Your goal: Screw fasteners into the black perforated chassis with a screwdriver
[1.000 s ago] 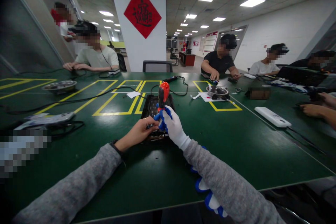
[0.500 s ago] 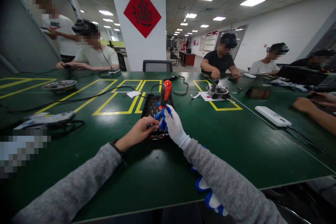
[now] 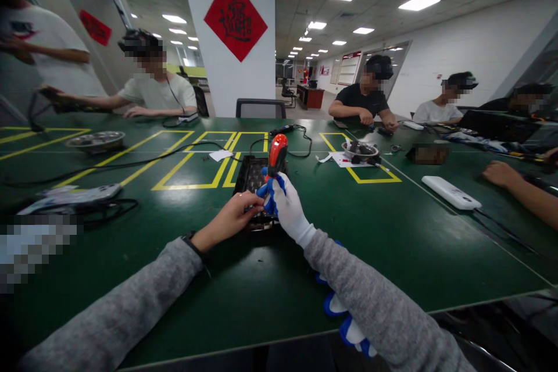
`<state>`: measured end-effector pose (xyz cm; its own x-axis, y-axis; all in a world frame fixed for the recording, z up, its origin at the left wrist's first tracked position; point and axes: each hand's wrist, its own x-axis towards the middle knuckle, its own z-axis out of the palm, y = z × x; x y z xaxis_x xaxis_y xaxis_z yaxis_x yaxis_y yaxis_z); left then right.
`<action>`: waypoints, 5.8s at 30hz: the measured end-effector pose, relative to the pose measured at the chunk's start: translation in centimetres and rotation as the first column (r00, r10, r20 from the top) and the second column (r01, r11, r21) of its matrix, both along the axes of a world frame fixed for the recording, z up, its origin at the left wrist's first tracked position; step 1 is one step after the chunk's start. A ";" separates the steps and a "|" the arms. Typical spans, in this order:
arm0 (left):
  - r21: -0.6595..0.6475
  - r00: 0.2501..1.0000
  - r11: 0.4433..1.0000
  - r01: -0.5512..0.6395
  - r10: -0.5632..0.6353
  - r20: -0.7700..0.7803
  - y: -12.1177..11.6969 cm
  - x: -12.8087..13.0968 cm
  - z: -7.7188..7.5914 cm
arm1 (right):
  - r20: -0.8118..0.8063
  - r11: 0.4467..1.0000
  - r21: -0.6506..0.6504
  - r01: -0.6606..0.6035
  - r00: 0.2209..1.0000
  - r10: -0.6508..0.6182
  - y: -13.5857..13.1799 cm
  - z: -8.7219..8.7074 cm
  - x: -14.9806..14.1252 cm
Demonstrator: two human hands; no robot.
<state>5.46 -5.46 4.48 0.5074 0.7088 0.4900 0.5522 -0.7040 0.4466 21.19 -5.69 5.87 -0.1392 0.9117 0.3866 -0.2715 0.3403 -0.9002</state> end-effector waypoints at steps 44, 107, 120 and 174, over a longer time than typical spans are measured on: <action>0.012 1.000 1.000 -0.027 0.027 -0.002 -0.4 0.2 0.3 | 0.009 1.000 -0.013 0.010 1.000 -0.010 -0.6 0.4 0.0; -0.018 0.998 0.998 -0.056 0.057 0.037 0.0 0.0 0.1 | 0.016 0.997 0.063 0.033 0.999 -0.034 -0.7 0.2 0.0; -0.009 0.996 0.998 -0.064 0.064 0.056 0.1 0.1 -0.1 | 0.012 0.996 0.071 0.054 0.998 -0.055 -0.6 0.0 0.1; -0.080 0.953 0.973 -0.216 0.228 0.200 -0.7 -0.1 0.4 | 0.042 0.989 0.085 0.121 0.991 -0.125 -1.0 0.4 0.2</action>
<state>5.35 -6.17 4.92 0.2266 0.8216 0.5231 0.5833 -0.5446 0.6027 21.42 -6.65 6.22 -0.0478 0.8885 0.4564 -0.1815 0.4416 -0.8787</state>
